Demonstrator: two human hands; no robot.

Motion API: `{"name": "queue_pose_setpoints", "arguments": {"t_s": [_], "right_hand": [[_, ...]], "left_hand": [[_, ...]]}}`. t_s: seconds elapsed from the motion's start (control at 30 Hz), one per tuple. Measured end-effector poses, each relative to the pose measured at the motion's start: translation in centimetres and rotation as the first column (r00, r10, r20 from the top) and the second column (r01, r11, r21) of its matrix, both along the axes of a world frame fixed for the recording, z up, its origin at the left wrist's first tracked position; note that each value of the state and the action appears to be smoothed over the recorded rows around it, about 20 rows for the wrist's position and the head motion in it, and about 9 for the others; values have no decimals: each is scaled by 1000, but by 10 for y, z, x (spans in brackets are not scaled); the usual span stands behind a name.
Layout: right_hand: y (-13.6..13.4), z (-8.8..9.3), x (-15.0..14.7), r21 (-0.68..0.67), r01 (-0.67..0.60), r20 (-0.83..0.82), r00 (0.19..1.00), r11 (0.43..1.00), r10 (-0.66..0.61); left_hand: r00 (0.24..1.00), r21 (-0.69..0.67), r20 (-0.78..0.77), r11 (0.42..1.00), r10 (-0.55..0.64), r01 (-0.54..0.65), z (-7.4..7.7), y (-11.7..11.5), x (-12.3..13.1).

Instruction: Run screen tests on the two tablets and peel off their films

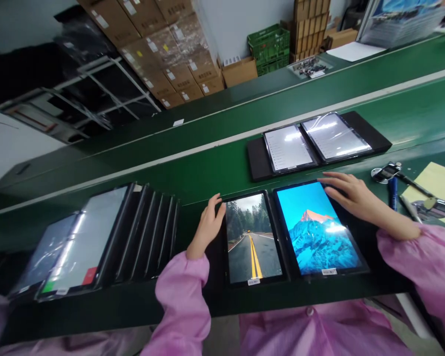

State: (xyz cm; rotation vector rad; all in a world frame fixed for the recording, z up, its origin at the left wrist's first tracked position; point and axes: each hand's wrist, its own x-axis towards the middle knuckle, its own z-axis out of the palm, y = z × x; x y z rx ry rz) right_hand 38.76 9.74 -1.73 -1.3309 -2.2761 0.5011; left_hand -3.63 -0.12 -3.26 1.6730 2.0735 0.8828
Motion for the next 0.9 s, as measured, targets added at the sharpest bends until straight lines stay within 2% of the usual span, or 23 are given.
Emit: {"name": "queue_pose_setpoints", "arguments": {"t_s": [0.07, 0.17, 0.3, 0.5, 0.7, 0.83, 0.9], "right_hand": [[18, 0, -8, -45, 40, -24, 999, 998, -41], [29, -6, -16, -78, 109, -18, 994, 991, -111], [25, -12, -18, -95, 161, -5, 987, 982, -162], [20, -6, -17, -95, 175, -6, 984, 980, -176], [19, -6, -18, -64, 160, -48, 986, 985, -163], [20, -9, -19, -30, 149, -94, 984, 988, -152], [20, -11, -19, -14, 153, -114, 981, 988, -154]], "left_hand": [[1000, -5, 18, 1000, 22, -22, 0, 16, 1], [998, 1, 37, 998, 60, -60, -2, 24, 6], [995, 4, 44, 996, 85, -85, -4, 17, 9], [997, 15, 32, 998, 64, -64, -5, 13, 8], [999, 82, -14, 996, 29, -28, -7, 13, 8], [997, 184, -80, 983, 7, 8, 3, 16, 10], [994, 236, -107, 971, -5, 30, 14, 10, 24]]}}
